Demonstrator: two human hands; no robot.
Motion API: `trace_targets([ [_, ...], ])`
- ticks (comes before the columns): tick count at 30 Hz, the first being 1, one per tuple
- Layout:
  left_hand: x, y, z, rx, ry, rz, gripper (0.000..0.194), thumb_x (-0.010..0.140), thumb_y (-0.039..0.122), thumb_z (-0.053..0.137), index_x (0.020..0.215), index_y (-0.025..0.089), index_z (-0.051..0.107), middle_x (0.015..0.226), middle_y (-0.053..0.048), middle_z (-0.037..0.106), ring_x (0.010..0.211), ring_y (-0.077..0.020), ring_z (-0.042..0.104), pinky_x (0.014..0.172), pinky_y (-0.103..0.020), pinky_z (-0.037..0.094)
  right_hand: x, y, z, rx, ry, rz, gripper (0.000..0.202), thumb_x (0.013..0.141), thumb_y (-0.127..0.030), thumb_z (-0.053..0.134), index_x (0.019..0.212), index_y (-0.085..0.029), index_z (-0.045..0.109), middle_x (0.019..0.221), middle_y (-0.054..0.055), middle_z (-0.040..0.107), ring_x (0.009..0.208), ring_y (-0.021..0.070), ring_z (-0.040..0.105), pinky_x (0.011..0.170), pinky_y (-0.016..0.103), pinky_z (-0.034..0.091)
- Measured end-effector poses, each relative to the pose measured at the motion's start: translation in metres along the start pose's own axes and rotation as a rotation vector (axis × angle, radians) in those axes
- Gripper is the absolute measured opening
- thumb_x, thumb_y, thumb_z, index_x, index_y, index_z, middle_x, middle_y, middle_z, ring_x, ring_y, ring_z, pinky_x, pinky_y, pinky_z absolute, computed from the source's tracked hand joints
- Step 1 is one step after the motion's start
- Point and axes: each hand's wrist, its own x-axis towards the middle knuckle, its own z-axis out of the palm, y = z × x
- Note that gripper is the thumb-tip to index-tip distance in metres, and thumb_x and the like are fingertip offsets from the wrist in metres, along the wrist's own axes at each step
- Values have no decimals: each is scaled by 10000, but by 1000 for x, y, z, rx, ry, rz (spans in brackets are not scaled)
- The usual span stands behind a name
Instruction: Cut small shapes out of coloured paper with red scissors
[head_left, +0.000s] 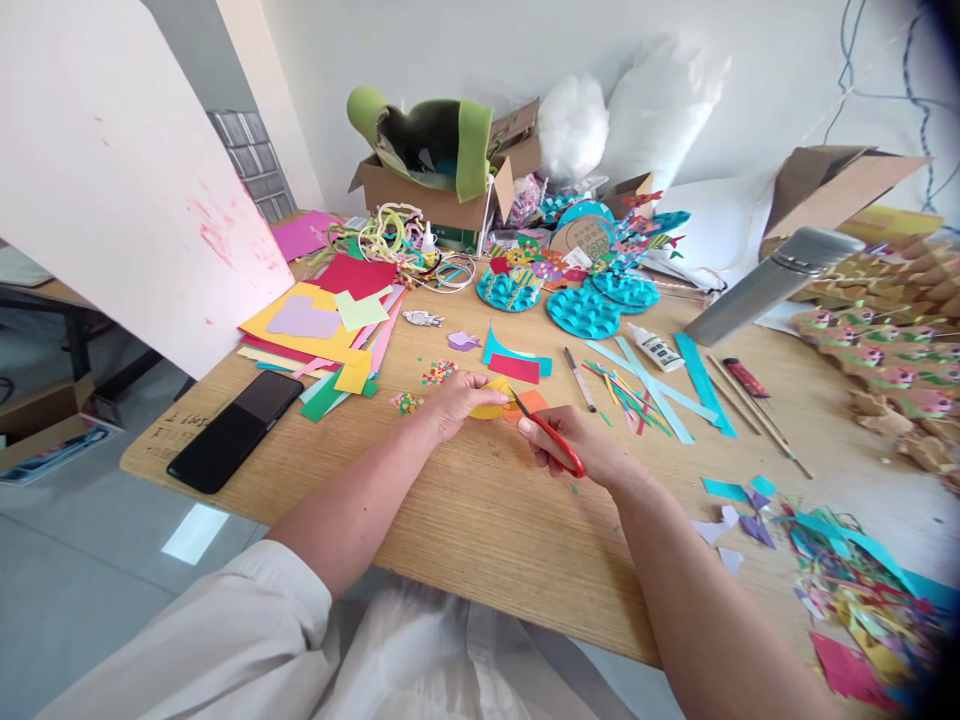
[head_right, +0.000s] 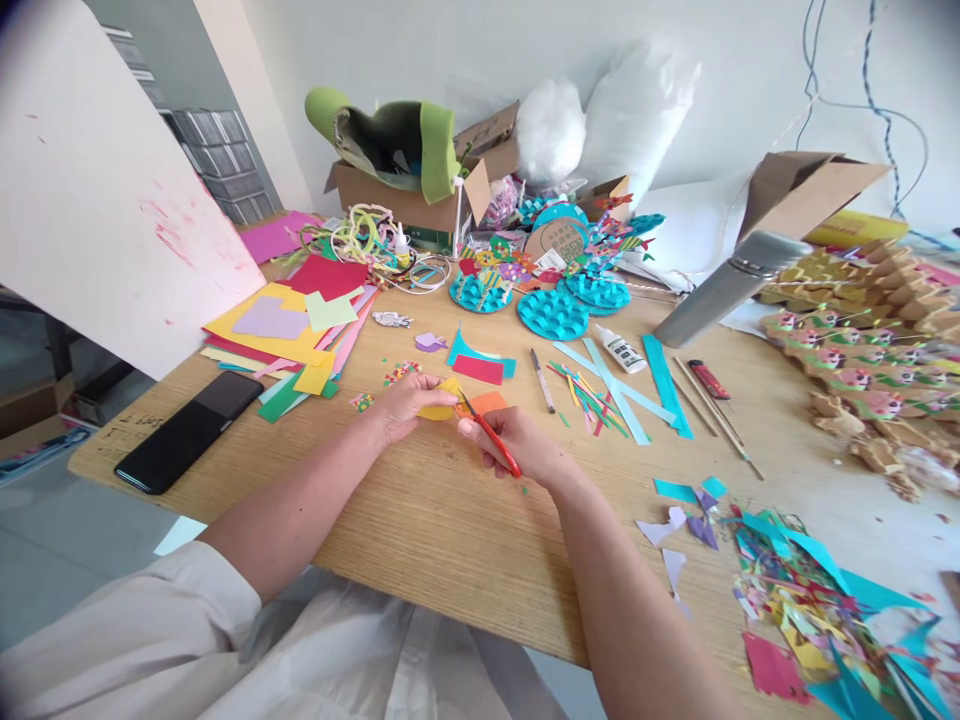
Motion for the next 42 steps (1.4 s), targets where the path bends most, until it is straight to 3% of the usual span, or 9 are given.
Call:
trace_targets([
  [7, 2, 2, -4, 24, -44, 4, 261, 532, 280, 837, 678, 107, 706, 589, -30, 648, 545, -106, 584, 565, -219, 411, -2, -1, -1, 7, -9, 38, 477, 739, -583, 654, 532, -183, 498, 454, -3, 559, 366, 103, 508, 374, 206, 353],
  [11, 2, 3, -3, -3, 9, -28, 270, 554, 286, 837, 681, 97, 692, 605, -38, 639, 506, -89, 546, 469, -204, 358, -1, -2, -1, 51, 8, 58, 503, 708, -621, 669, 533, -184, 491, 454, -9, 548, 365, 99, 499, 376, 207, 353],
  [16, -1, 7, -3, -161, -4, -62, 316, 659, 353, 786, 836, 106, 697, 738, -71, 681, 500, -100, 579, 367, -193, 295, 1, 0, 0, 127, 80, 38, 575, 717, -702, 615, 516, -178, 493, 454, 3, 539, 367, 91, 486, 371, 202, 320],
  [18, -1, 8, -3, -219, -33, -93, 293, 682, 308, 771, 882, 113, 683, 795, -77, 698, 510, -111, 611, 354, -189, 301, 1, 1, 0, 150, 104, 25, 582, 729, -712, 599, 525, -177, 496, 472, 7, 550, 370, 87, 488, 374, 200, 324],
  [23, 0, 8, 2, -368, 71, -97, 119, 710, 86, 701, 806, 109, 633, 699, -28, 667, 481, -63, 582, 394, -151, 367, 0, -3, 2, 171, 167, 11, 597, 745, -734, 563, 522, -187, 480, 472, 7, 545, 369, 88, 486, 372, 203, 326],
  [30, -2, 4, 13, -472, 100, -34, 112, 745, 127, 710, 832, 96, 647, 740, -46, 683, 544, -65, 599, 448, -149, 417, 4, 0, 9, 186, 195, 34, 578, 738, -723, 586, 547, -184, 502, 492, 12, 569, 376, 95, 505, 373, 205, 332],
  [38, -4, -5, 21, -415, 16, 74, 250, 636, 174, 799, 835, 110, 662, 793, -30, 683, 618, -75, 599, 531, -188, 437, 6, 1, 15, 202, 192, 22, 629, 721, -791, 535, 558, -185, 489, 498, 7, 558, 373, 94, 504, 371, 206, 326],
  [42, -5, -7, 24, -379, 41, 120, 292, 576, 192, 823, 807, 129, 656, 744, 3, 654, 623, -78, 580, 547, -202, 416, 6, -1, 17, 195, 190, 26, 621, 701, -787, 563, 558, -187, 491, 497, 6, 556, 372, 98, 503, 366, 208, 323],
])
